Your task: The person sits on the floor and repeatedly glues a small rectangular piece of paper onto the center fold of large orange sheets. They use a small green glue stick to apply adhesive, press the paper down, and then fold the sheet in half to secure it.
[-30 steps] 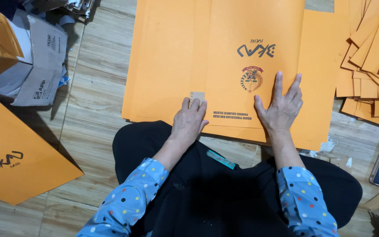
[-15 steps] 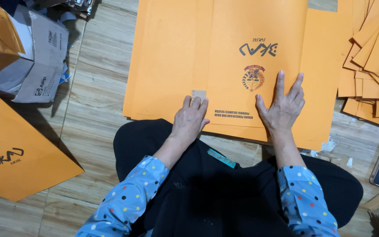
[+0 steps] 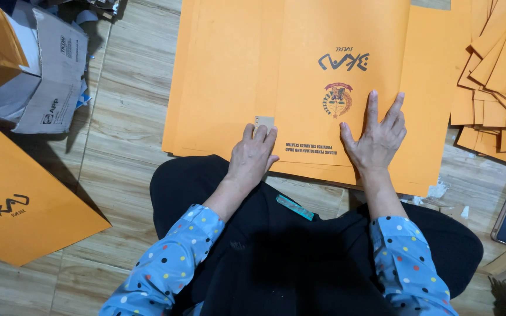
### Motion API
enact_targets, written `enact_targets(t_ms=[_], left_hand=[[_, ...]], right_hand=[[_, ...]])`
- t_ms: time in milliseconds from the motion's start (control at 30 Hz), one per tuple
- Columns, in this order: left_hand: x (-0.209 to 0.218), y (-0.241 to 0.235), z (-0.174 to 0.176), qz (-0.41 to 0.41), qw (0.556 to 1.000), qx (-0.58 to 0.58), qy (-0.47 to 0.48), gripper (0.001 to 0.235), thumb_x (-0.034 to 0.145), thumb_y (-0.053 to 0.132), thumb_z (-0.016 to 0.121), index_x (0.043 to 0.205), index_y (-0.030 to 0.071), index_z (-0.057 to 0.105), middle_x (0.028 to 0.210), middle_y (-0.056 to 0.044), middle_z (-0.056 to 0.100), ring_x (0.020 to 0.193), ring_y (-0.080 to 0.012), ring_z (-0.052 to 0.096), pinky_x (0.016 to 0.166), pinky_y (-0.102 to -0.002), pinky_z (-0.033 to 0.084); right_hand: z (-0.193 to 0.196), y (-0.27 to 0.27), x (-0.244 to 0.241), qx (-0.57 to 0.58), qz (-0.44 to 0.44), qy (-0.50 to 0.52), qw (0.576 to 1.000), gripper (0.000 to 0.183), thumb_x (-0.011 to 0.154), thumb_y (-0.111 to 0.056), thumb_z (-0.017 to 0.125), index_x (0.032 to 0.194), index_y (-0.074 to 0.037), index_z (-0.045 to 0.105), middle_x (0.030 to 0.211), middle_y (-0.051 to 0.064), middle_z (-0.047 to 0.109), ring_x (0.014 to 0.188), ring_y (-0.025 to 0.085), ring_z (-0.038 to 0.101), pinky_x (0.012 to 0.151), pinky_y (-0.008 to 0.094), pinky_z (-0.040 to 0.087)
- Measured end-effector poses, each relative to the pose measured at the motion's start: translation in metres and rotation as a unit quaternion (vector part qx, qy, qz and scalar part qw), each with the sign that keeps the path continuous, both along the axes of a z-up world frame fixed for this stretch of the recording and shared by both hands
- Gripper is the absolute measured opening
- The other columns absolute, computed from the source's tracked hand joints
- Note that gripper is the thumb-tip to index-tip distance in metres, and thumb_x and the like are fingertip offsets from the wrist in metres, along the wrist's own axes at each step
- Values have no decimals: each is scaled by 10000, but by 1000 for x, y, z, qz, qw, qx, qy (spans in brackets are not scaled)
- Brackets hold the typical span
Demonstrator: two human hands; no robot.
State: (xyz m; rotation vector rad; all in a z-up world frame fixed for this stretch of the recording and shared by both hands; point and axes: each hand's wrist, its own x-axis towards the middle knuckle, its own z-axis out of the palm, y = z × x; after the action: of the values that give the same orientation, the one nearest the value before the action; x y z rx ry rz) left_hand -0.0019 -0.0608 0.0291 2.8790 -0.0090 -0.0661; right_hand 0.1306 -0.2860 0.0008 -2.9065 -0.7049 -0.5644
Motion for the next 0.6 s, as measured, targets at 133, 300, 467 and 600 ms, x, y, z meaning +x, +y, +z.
enact_targets(t_ms=[133,300,467,600], left_hand=[[0,1,0,0,1000,-6,4,573,731,357,669,1192,58,506,1006,-111,483,1070,-373,452,614,-364,563],[-1,1,2,-3,1000,-8,1,565,740,342,670,1190,43,505,1003,-119,479,1069,-383,449,608,-365,561],[1,1,2,-4,1000,-8,6,550,746,330,669,1182,32,513,1004,-123,486,1063,-384,449,602,-363,563],[2,1,0,-8,1000,-14,12,562,739,325,673,1184,26,506,1016,-127,479,1060,-393,443,605,-376,563]], right_hand=[[-1,0,0,0,2,-4,1000,735,832,-615,455,1416,-178,366,1360,264,258,1023,424,468,735,471,412],[-1,0,0,-1,6,-4,1000,723,836,-609,452,1411,-176,383,1366,257,252,1026,423,456,740,463,398],[1,0,0,0,10,0,1000,725,840,-607,446,1415,-172,375,1370,258,246,1033,423,446,750,464,394],[1,0,-1,-2,6,11,1000,727,839,-608,442,1416,-173,366,1375,263,229,1051,429,427,767,474,387]])
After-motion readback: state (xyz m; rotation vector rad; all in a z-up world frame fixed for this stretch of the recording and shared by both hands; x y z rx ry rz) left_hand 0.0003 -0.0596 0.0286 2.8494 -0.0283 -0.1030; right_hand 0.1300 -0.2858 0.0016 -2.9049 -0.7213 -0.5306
